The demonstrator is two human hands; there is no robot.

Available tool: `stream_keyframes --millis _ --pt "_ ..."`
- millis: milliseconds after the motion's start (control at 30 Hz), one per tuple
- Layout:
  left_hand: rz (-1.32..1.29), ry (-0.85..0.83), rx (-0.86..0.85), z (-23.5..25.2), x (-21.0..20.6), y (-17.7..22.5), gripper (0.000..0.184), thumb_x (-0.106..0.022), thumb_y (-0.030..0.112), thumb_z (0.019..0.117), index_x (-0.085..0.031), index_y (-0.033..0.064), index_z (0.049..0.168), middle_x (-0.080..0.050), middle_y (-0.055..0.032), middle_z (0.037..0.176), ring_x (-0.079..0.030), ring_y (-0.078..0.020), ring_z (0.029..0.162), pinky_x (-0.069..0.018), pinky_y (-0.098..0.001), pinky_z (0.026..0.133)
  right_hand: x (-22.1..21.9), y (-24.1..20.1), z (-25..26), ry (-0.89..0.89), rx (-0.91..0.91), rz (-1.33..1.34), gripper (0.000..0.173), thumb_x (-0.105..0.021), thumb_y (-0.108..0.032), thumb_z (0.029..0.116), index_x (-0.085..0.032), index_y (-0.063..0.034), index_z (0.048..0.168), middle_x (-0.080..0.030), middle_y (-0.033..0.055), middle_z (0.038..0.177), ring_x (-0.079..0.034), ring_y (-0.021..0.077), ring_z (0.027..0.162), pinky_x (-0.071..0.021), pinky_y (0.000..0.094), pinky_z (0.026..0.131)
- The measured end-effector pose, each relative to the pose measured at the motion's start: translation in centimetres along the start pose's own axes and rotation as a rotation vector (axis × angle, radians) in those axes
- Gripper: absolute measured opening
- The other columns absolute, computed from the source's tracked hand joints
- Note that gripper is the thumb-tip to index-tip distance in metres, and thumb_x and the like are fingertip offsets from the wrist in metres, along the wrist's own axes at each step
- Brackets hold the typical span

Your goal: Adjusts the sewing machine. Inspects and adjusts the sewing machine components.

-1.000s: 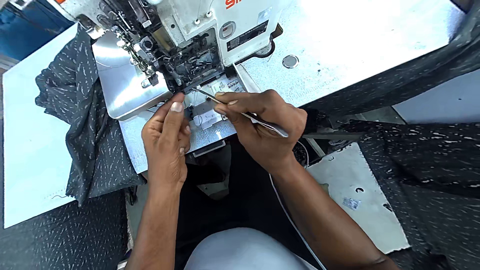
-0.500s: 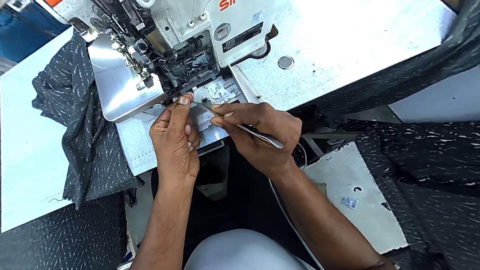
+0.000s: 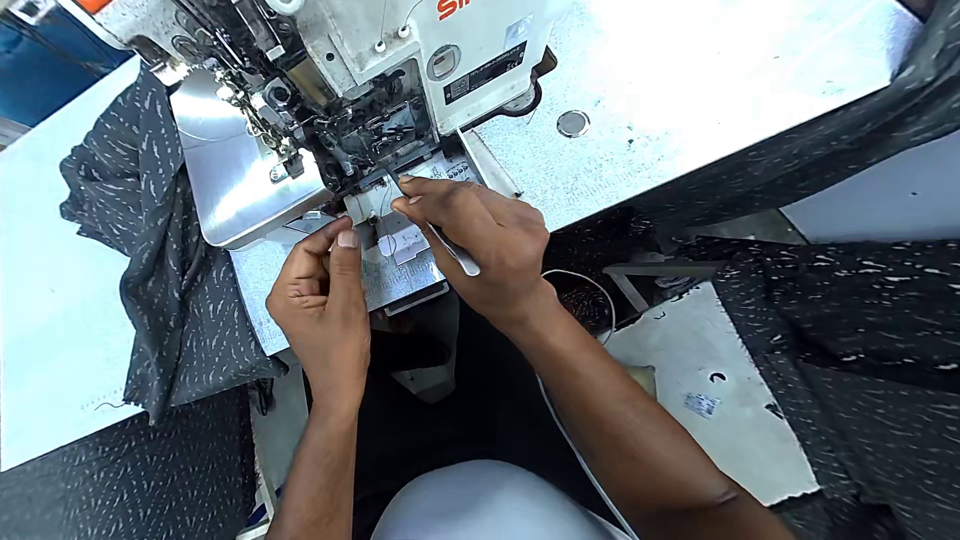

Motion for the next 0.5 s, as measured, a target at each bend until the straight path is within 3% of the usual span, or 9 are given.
stream_keyframes --millis 100,500 --pt "0.096 -0.013 -0.071 0.14 0.2 -0.69 0.022 -0.062 0.014 0.1037 -0.07 0.0072 0.122 -0.054 0.0059 0.068 -0.042 -0.0035 0.045 -0.0343 -0.0166 0.039 -0.53 0.05 -0.05 0.007 0.006 -0.049 0.004 -0.071 0.003 0.0935 -0.073 0.0011 0.09 -0.078 0.0196 0.099 -0.078 0.0265 0.096 -0.0642 0.0329 0.082" --pt "0.032 -0.013 -0.061 0.35 0.16 -1.01 0.022 -0.061 0.013 0.103 -0.07 0.0048 0.122 -0.054 0.0053 0.069 -0.042 -0.0038 0.047 -0.0344 -0.0166 0.04 -0.99 0.27 -0.02 -0.002 0.008 -0.096 0.007 -0.068 0.003 0.0951 -0.072 0.0003 0.091 -0.078 0.0192 0.1 -0.078 0.0273 0.097 -0.0644 0.0334 0.081"
Point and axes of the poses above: each hand's wrist, its own z-axis towards the middle knuckle, its own x-axis out of the back of the hand, y = z × x, the point moved 6 cm from there along z, towards the middle knuckle
